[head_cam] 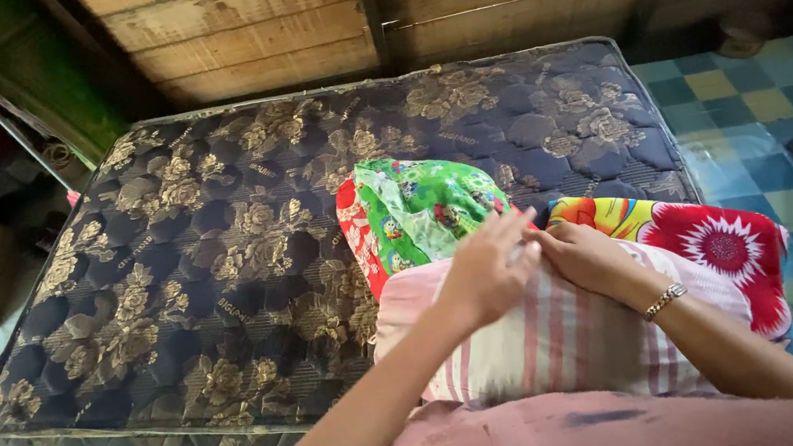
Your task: The person wraps a bolster in a striped cover by hand and sets it aside on a mattress, then folds a green patterned cloth and a red floral blanket into a stack.
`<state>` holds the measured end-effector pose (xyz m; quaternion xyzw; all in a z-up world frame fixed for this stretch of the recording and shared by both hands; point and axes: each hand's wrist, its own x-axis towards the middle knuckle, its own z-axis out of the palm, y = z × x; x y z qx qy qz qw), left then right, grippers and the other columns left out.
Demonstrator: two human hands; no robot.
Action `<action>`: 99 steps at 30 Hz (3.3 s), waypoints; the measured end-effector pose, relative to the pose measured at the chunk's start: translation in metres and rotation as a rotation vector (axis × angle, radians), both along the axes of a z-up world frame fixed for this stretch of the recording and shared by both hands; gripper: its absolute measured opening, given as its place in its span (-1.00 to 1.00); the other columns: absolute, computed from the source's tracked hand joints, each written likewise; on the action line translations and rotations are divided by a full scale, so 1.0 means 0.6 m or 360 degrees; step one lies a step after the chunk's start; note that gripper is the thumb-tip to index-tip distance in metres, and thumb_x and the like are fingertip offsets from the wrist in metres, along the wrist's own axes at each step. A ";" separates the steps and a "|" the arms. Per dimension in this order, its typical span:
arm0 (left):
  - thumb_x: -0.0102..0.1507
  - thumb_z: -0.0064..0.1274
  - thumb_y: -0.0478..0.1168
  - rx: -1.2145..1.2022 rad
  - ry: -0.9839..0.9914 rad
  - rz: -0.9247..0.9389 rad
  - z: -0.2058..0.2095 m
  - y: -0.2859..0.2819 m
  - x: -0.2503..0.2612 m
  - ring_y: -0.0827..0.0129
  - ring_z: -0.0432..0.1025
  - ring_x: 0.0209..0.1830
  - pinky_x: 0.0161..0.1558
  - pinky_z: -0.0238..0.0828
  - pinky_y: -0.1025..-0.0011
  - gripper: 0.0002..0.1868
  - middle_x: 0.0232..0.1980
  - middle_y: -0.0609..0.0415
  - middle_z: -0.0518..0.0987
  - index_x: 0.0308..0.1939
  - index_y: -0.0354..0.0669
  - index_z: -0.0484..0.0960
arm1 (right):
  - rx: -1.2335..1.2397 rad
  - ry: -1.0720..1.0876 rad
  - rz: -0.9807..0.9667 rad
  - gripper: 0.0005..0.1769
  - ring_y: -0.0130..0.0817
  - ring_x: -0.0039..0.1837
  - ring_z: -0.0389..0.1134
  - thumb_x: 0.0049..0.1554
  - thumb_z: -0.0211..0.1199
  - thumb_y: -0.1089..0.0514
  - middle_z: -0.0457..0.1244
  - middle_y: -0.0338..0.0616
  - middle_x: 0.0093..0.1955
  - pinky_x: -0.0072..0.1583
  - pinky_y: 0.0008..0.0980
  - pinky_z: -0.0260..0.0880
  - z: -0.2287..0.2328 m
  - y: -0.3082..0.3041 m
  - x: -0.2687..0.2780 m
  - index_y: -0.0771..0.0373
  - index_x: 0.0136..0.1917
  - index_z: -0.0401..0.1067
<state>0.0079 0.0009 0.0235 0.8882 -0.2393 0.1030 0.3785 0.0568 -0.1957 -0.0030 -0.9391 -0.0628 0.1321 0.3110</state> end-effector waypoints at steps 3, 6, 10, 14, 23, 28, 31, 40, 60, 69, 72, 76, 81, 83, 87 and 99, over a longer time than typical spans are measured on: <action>0.33 -0.15 0.07 -0.0217 0.0393 -0.0057 0.006 0.010 -0.020 0.06 0.33 0.40 0.36 0.20 0.24 -0.37 0.38 -0.15 0.48 0.44 -0.10 0.41 | 0.0054 -0.0017 -0.0043 -0.32 0.09 0.12 0.43 0.22 -0.04 -0.31 0.41 0.19 -0.01 0.20 -0.10 0.33 -0.016 -0.003 0.000 0.33 0.08 0.53; 0.35 -0.18 0.09 -0.0461 0.0604 -0.0131 -0.024 0.032 -0.019 0.14 0.36 0.42 0.38 0.20 0.33 -0.37 0.40 -0.12 0.48 0.42 -0.13 0.41 | 0.0052 0.0006 -0.0053 -0.31 0.08 0.16 0.40 0.18 0.00 -0.33 0.40 0.15 0.04 0.21 -0.11 0.31 -0.003 0.001 -0.007 0.31 0.11 0.54; 0.41 -0.31 0.06 -0.0642 0.0654 -0.0165 -0.151 0.084 0.007 0.14 0.39 0.42 0.43 0.16 0.35 -0.40 0.40 -0.13 0.52 0.40 -0.20 0.45 | 0.0012 0.0178 -0.0182 -0.25 0.03 0.14 0.45 0.15 0.00 -0.40 0.45 0.15 -0.03 0.22 -0.14 0.32 0.029 0.015 -0.017 0.31 0.09 0.56; 0.41 -0.47 0.14 -0.0219 0.1046 0.0169 -0.258 0.172 0.015 0.19 0.18 0.54 0.49 -0.03 0.34 -0.36 0.52 -0.09 0.34 0.43 -0.10 0.38 | -0.0073 0.0192 -0.0202 -0.19 0.04 0.13 0.45 0.17 -0.03 -0.45 0.43 0.13 -0.03 0.20 -0.15 0.32 0.044 0.022 -0.020 0.36 0.02 0.57; 0.22 0.00 0.13 0.0469 0.0996 0.0719 -0.117 0.217 0.041 0.03 0.64 -0.01 0.11 0.50 0.22 -0.39 0.06 -0.06 0.70 0.36 0.17 0.48 | -0.0033 0.0111 -0.0169 -0.22 0.03 0.11 0.45 0.18 -0.04 -0.41 0.43 0.16 -0.04 0.20 -0.14 0.32 0.040 0.014 -0.015 0.37 0.01 0.56; 0.27 -0.02 0.16 0.0167 0.0619 0.0303 -0.027 0.083 0.076 0.11 0.49 0.23 0.27 0.34 0.25 -0.47 0.26 -0.02 0.62 0.28 0.18 0.58 | -0.0044 0.0039 -0.0100 -0.25 0.08 0.08 0.46 0.22 -0.06 -0.37 0.44 0.20 -0.06 0.19 -0.14 0.35 0.022 0.006 -0.008 0.36 0.01 0.56; 0.37 -0.12 0.07 -0.0394 0.0662 -0.0307 -0.039 0.018 0.079 0.18 0.38 0.39 0.38 0.22 0.32 -0.42 0.38 -0.13 0.51 0.41 -0.10 0.45 | 0.0032 -0.0012 0.0001 -0.35 0.08 0.04 0.48 0.21 -0.08 -0.27 0.45 0.20 -0.11 0.16 -0.12 0.37 0.005 -0.002 -0.007 0.27 0.02 0.59; 0.47 -0.33 0.16 -0.0726 0.1318 -0.0135 -0.265 0.105 0.091 0.33 0.18 0.54 0.45 0.01 0.47 -0.35 0.55 0.02 0.32 0.47 -0.18 0.35 | -0.0125 -0.0136 0.0155 -0.36 0.10 0.12 0.40 0.17 -0.12 -0.31 0.42 0.13 -0.04 0.14 -0.05 0.29 0.035 0.009 -0.028 0.15 0.11 0.56; 0.07 0.08 -0.06 -0.0151 0.1436 -0.0886 0.030 0.096 0.095 0.22 0.34 0.37 0.37 0.21 0.33 -0.01 0.46 -0.08 0.42 0.59 -0.07 0.13 | -0.0287 -0.0154 0.0241 -0.32 -0.07 -0.34 0.41 0.22 -0.08 -0.38 0.33 -0.01 -0.47 -0.16 -0.03 0.34 0.160 0.079 -0.077 0.16 -0.33 0.52; 0.03 0.22 0.35 0.0102 0.1184 -0.0987 0.078 0.158 0.064 0.23 0.53 0.19 0.25 0.39 0.33 -0.10 0.23 -0.04 0.67 0.31 -0.13 0.60 | -0.0108 -0.0289 0.0482 -0.53 -0.12 -0.33 0.43 0.17 -0.01 -0.27 0.38 -0.17 -0.46 -0.18 -0.12 0.36 0.189 0.146 -0.077 0.04 -0.23 0.54; -0.03 0.22 0.34 0.0324 0.1203 -0.0676 0.071 0.194 0.071 0.34 0.50 0.08 0.12 0.36 0.37 -0.17 0.12 0.12 0.66 0.24 0.09 0.64 | -0.0130 -0.0329 0.0503 -0.54 -0.12 -0.26 0.44 0.19 0.02 -0.25 0.39 -0.13 -0.39 -0.14 -0.13 0.34 0.190 0.175 -0.075 0.09 -0.20 0.52; -0.03 0.27 0.29 -0.0038 0.1230 -0.0667 0.040 0.231 0.061 0.36 0.57 -0.04 0.02 0.45 0.37 -0.26 -0.01 0.09 0.71 0.11 -0.04 0.71 | 0.0174 -0.0316 0.0396 -0.61 -0.09 -0.18 0.45 0.18 0.03 -0.15 0.39 -0.06 -0.29 -0.09 -0.17 0.37 0.172 0.199 -0.076 0.13 -0.09 0.52; -0.07 0.32 0.25 -0.0227 0.1348 -0.0437 0.064 0.306 0.008 0.43 0.60 -0.17 -0.06 0.47 0.40 -0.35 -0.16 0.13 0.74 -0.04 -0.05 0.80 | 0.0215 -0.1041 -0.0108 -0.52 0.07 0.08 0.38 0.27 0.08 -0.16 0.37 0.10 0.04 0.07 -0.12 0.31 0.133 0.213 -0.100 0.27 0.12 0.52; -0.06 0.34 0.21 -0.0280 0.1374 -0.0420 0.075 0.328 -0.005 0.44 0.60 -0.16 -0.05 0.48 0.42 -0.37 -0.14 0.11 0.75 -0.05 -0.08 0.79 | -0.0165 -0.0688 -0.0521 -0.42 0.04 0.02 0.39 0.25 0.09 -0.25 0.37 0.10 -0.05 0.05 -0.10 0.32 0.120 0.205 -0.103 0.30 0.05 0.59; -0.05 0.40 0.13 -0.0412 0.1468 -0.0437 0.075 0.359 -0.021 0.48 0.59 -0.13 -0.01 0.46 0.46 -0.40 -0.10 0.10 0.75 -0.03 -0.09 0.78 | -0.0417 0.0322 -0.0685 -0.14 -0.07 -0.16 0.45 0.27 0.08 -0.44 0.36 0.15 -0.31 -0.04 -0.12 0.38 0.055 0.152 -0.071 0.46 -0.20 0.62; -0.20 0.18 0.53 -0.0186 0.1073 0.0146 0.044 0.465 -0.023 -0.02 0.38 0.37 0.35 0.26 0.16 0.40 0.31 -0.25 0.50 0.58 0.05 -0.01 | 0.1154 0.0311 -0.1054 -0.71 -0.51 -0.39 0.07 0.31 0.07 0.03 0.11 -0.34 -0.40 -0.32 -0.43 0.05 0.018 0.165 -0.005 0.24 -0.13 0.46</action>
